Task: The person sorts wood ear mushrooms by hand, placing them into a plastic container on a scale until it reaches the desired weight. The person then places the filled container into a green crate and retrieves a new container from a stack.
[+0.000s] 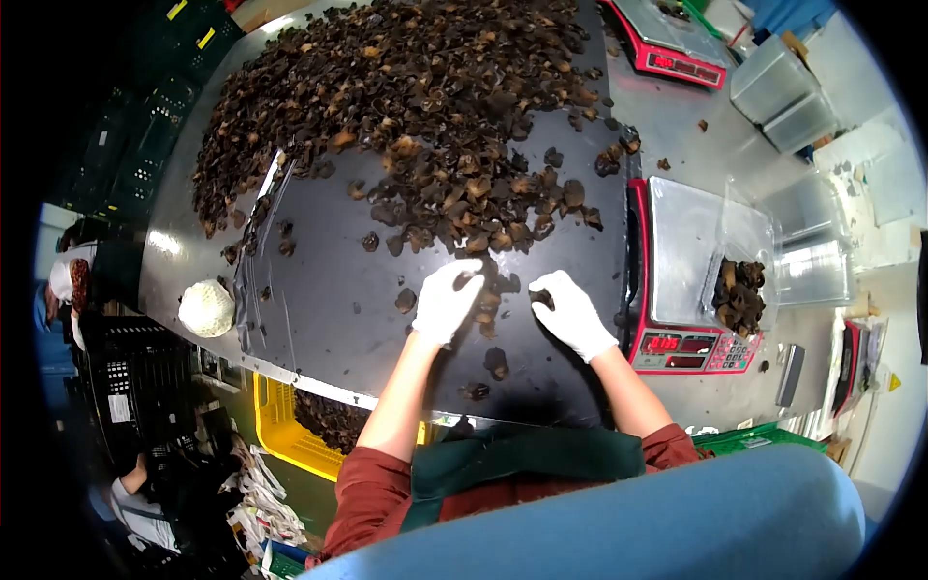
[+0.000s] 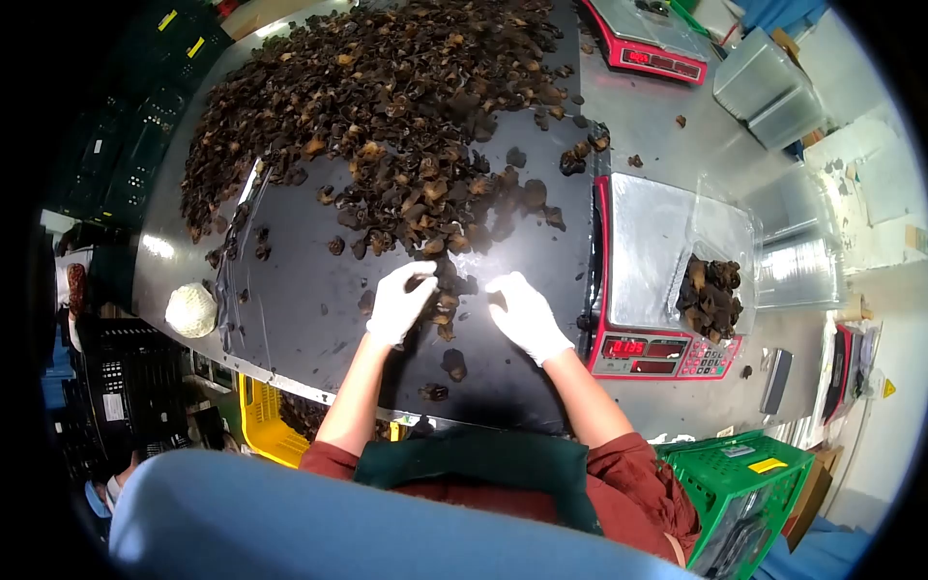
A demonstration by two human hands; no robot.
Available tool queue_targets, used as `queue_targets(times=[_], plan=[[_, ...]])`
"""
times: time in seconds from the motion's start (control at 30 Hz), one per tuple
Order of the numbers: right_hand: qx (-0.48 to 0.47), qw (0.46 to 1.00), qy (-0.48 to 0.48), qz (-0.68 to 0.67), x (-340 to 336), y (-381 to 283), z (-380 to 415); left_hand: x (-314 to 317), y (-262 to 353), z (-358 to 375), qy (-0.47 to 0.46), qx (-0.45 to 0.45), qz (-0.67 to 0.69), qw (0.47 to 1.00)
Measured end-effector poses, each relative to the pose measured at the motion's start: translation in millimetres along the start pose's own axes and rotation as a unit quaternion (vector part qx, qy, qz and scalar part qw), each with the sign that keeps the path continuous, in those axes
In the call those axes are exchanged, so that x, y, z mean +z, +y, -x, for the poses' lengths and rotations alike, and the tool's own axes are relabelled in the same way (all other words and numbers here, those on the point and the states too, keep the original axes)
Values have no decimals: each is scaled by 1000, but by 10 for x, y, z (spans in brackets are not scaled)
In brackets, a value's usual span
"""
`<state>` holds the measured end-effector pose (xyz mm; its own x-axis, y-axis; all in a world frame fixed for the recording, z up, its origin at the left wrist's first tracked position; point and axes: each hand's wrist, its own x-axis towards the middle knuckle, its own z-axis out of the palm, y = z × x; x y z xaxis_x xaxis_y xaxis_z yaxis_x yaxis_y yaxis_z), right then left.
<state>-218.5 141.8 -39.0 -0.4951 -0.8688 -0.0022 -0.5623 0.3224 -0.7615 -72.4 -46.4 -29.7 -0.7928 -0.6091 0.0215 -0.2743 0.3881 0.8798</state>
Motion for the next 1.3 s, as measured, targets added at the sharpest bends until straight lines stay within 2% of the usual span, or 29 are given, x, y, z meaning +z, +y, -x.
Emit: queue_targets(times=[0.1,0.13,0.2,0.23,0.33,0.37,0.4,0.43,0.47,0.5,0.57,0.63,0.67,0.7,0.73,0.77,0.8,0.83,0.9,0.93,1.03,1.07,1.1,1.13,1.17,1.23,1.3], plan=[[-34,997,68,-33,30,-236,-153,137,47,-96,-39,20,-236,971],[-58,996,63,30,-20,-398,-211,190,89,-104,-58,5,-276,959],[-103,984,37,144,221,-198,-266,224,176,-122,-91,-14,-323,942],[-122,974,14,192,256,-166,-288,203,151,-119,-78,-3,-286,955],[-81,996,10,46,181,-25,-323,-31,94,-61,-36,12,-148,988],[-62,997,21,-29,79,-75,-318,-149,44,-35,-39,-20,3,999],[43,972,-15,-232,66,-7,-310,-309,11,17,-51,-110,122,985],[148,893,-52,-422,55,63,-295,-476,21,83,-61,-198,238,949],[173,789,-65,-586,21,92,-266,-582,3,172,-34,-215,388,895],[149,736,-72,-656,33,118,-212,-679,-32,275,-4,-225,529,818],[171,627,-106,-752,-120,-118,-200,-876,-185,458,-8,-225,687,691],[164,714,-127,-668,17,-53,-213,-958,-120,618,27,-218,752,622],[159,754,-136,-623,23,-149,-248,-931,-282,675,56,-201,752,626],[184,880,-155,-410,38,-268,-254,-903,-445,733,85,-183,751,629],[75,949,-106,-288,151,-390,-254,-885,-603,803,112,-188,760,612],[-39,985,-53,-157,256,-503,-229,-907,-561,824,108,-199,770,597],[-90,995,-36,-31,301,-598,-209,-930,-520,845,104,-210,779,581],[-125,987,-37,89,351,-635,-203,-942,-539,856,99,-224,766,594],[-89,972,-107,189,396,-698,-237,-961,-591,864,88,-253,739,619],[-95,980,-75,159,413,-677,-242,-917,-435,841,173,-283,632,700],[-95,994,6,52,382,-606,-256,-951,-408,739,118,-277,373,878],[-52,997,0,-50,384,-471,-269,-913,-341,700,118,-219,220,943],[-8,989,-7,-150,376,-329,-276,-831,-589,686,120,-118,51,984],[193,898,-84,-387,196,-428,-270,-813,-505,648,123,-74,-80,986],[205,793,-45,-572,203,-341,-215,-765,-396,609,123,-29,-208,970],[291,691,-35,-660,146,-236,-117,-692,-338,562,75,-97,-223,967],[321,610,-62,-722,80,-202,2,-664,-510,524,108,-47,-209,971]])
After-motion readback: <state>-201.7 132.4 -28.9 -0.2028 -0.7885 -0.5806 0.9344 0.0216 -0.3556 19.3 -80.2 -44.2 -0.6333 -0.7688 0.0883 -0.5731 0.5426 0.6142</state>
